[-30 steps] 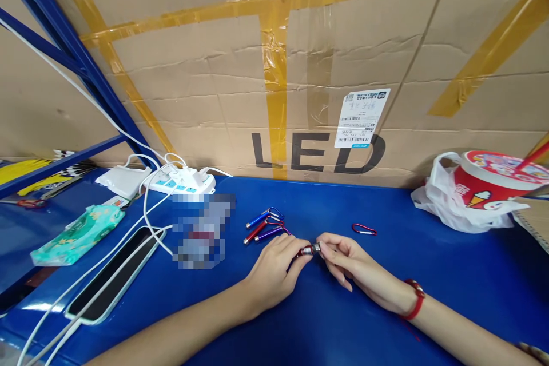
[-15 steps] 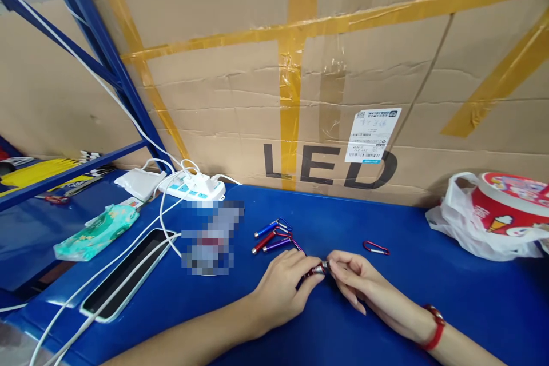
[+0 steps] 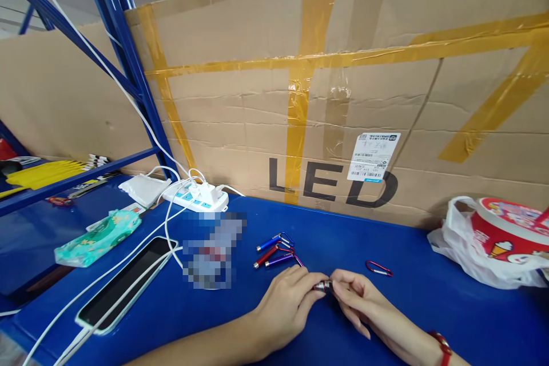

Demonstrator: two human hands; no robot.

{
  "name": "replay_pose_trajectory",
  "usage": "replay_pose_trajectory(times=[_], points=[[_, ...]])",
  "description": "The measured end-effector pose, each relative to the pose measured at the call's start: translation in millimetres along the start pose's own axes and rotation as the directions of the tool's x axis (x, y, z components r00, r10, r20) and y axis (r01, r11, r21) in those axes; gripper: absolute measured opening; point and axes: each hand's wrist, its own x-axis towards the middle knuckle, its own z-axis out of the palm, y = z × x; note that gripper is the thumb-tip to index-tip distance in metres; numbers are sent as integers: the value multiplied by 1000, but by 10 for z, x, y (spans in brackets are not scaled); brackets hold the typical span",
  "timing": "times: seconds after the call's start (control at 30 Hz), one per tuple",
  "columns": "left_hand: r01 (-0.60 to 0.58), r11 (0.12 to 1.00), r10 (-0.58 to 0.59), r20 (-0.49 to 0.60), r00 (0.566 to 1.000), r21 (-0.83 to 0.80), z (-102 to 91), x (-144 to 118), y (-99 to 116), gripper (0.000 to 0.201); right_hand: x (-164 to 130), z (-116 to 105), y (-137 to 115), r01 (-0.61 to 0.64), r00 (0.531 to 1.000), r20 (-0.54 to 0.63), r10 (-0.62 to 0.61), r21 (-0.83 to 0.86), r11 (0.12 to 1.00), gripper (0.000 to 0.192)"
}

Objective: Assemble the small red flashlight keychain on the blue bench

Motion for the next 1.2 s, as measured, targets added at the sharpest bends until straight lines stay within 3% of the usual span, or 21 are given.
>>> replay_pose_trajectory(times=[0.5,0.77,1.2], points=[[13,1000,-13,-6,1000,-22,-18,-26,24,19,-1,-12,1,-20,1000,12,20,-20,1000,52],[-96,994,92,-62,994,-54,2,6,3,29,64,-82,152,-59,998,29,61,-62,996,53],[-200,980,201,-128,971,25,61,18,-107,32,59,-50,134,-62,998,-17,62,35,997,49]])
